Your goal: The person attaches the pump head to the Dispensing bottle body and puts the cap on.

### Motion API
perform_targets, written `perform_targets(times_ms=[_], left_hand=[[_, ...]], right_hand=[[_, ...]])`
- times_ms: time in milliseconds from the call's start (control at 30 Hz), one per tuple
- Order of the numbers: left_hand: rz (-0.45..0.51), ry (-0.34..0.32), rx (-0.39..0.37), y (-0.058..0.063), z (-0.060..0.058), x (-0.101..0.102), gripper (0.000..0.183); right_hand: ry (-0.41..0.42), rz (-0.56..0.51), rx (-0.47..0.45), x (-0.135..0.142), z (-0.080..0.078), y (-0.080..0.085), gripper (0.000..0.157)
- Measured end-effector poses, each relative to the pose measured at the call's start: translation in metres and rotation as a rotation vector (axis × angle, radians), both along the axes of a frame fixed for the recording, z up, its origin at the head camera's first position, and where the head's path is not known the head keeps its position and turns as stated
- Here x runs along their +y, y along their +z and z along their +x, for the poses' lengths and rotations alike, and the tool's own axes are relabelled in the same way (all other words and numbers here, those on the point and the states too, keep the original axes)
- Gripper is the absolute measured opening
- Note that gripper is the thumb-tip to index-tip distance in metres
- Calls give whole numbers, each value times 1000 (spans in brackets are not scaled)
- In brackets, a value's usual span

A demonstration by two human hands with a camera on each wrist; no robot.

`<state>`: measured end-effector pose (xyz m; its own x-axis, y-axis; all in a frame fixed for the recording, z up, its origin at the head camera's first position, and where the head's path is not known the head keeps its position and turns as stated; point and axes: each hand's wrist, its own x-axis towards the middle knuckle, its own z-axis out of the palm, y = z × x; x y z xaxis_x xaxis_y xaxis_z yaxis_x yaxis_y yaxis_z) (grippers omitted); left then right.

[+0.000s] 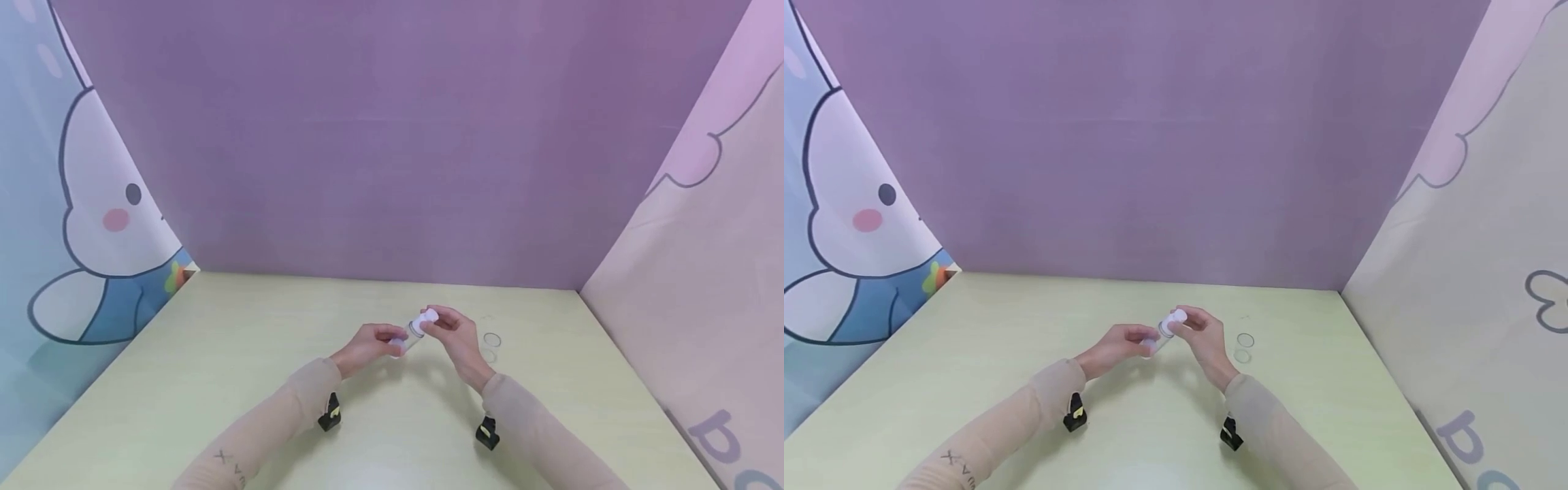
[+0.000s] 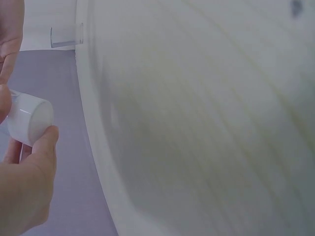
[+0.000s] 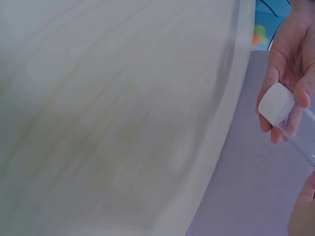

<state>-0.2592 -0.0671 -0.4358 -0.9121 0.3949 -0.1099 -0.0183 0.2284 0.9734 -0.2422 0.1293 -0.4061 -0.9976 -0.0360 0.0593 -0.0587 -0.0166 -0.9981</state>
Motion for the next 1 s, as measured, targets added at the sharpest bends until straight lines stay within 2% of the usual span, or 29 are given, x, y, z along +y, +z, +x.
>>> perform_targets(times_ms=[367, 633, 1000], left_hand=[[-9, -11, 9, 4, 2, 1, 37], [-8, -13, 3, 1, 5, -1, 40], [-3, 0, 11, 2, 5, -4, 40]], right_hand=[[-42, -11, -6, -1, 2, 1, 37], [-51, -16, -28, -3, 2, -2, 41], [-69, -59, 10, -10, 2, -1, 37]])
